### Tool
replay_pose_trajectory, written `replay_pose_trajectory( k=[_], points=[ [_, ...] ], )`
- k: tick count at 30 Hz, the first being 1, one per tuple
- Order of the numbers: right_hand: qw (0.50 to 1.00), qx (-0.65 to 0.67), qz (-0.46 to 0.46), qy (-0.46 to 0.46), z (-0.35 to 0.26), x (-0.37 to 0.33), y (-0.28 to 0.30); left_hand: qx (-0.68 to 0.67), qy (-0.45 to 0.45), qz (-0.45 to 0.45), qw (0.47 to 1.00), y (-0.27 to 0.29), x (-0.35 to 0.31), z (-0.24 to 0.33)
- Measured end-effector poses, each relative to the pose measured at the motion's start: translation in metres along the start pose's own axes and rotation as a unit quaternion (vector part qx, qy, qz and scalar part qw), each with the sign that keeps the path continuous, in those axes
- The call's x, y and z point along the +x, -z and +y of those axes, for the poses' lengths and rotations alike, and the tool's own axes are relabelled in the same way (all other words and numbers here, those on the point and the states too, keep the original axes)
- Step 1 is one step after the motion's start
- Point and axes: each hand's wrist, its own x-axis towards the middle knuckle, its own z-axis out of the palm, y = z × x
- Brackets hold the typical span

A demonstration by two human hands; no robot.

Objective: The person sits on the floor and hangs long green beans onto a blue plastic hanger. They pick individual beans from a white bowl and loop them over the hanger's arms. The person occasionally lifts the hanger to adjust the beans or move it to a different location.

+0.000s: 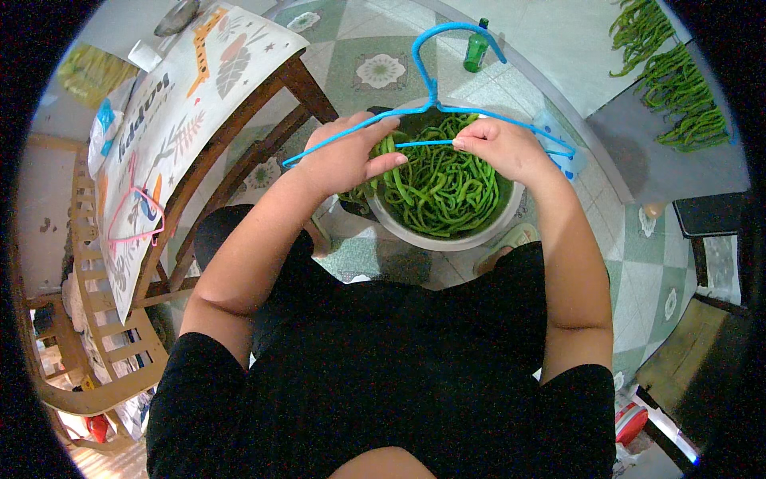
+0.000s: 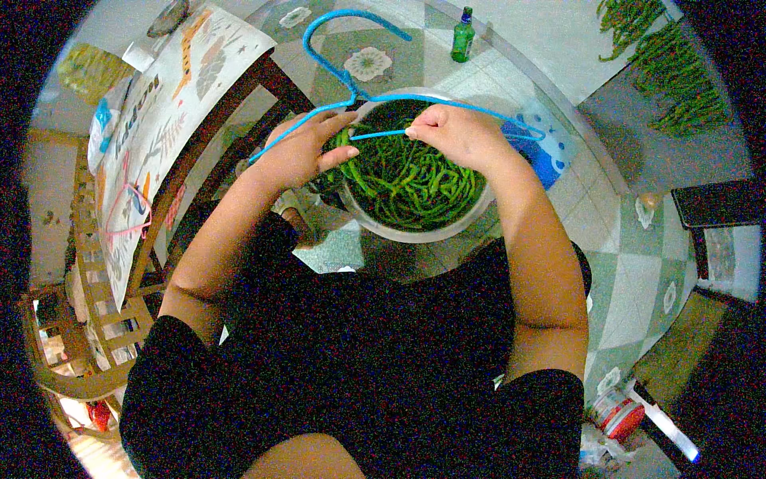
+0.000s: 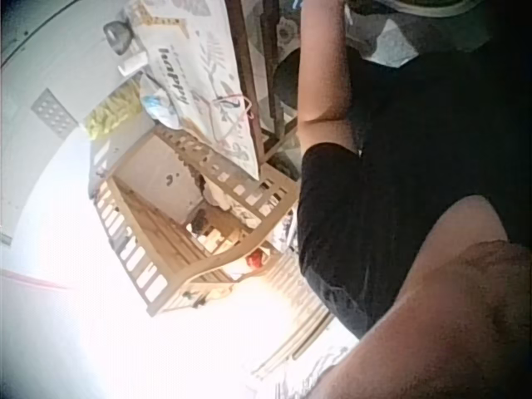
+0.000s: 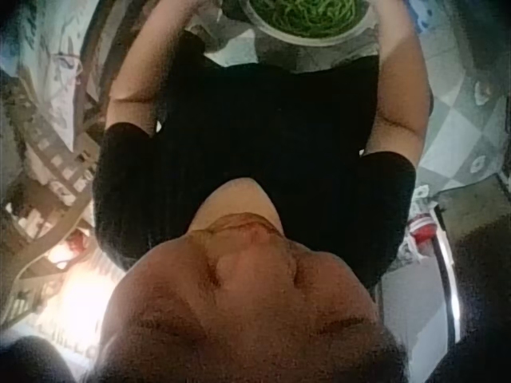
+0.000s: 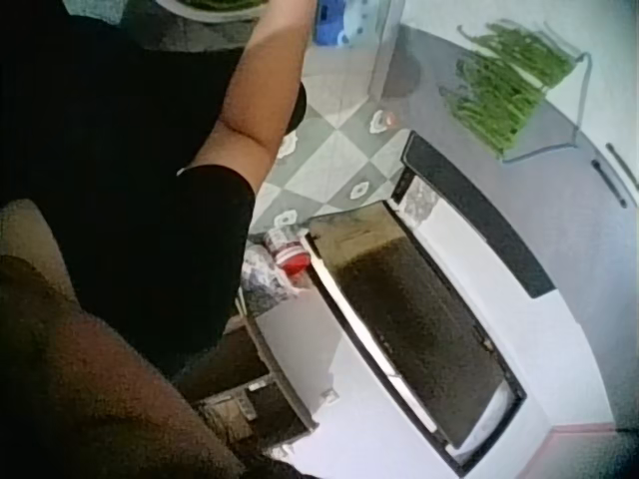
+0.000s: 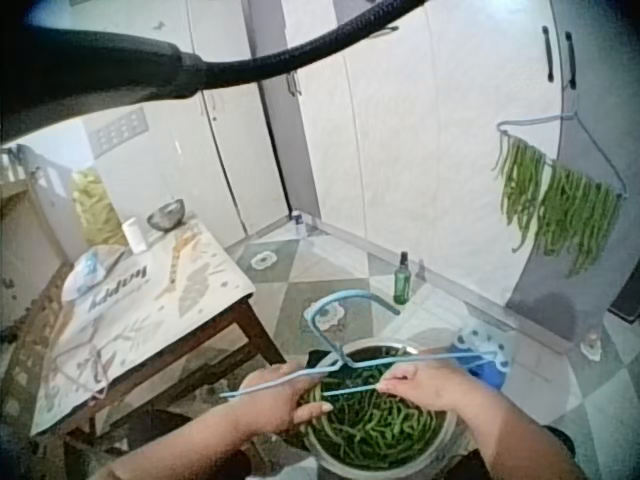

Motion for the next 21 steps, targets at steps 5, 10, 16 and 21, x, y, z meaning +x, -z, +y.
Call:
replay_pose_trajectory(
  k=[5, 10, 16, 21],
  points=[
    [0.995, 0.101, -0.010, 0.017, 0.022, 0.010, -0.009, 0.014, -0.100, 0.099, 0.990, 0.002, 0.005, 0.004],
    [0.995, 0.085, -0.016, 0.042, 0.024, 0.011, -0.005, -0.049, -0.222, 0.132, 0.965, 0.015, 0.001, 0.023],
    [0.996, 0.050, 0.029, 0.067, 0.041, 0.017, -0.008, -0.039, -0.182, 0.320, 0.929, 0.042, -0.011, 0.018],
    [0.995, 0.066, 0.021, 0.068, 0.040, 0.015, -0.005, -0.208, -0.025, 0.040, 0.977, 0.042, -0.003, -0.012]
  ],
)
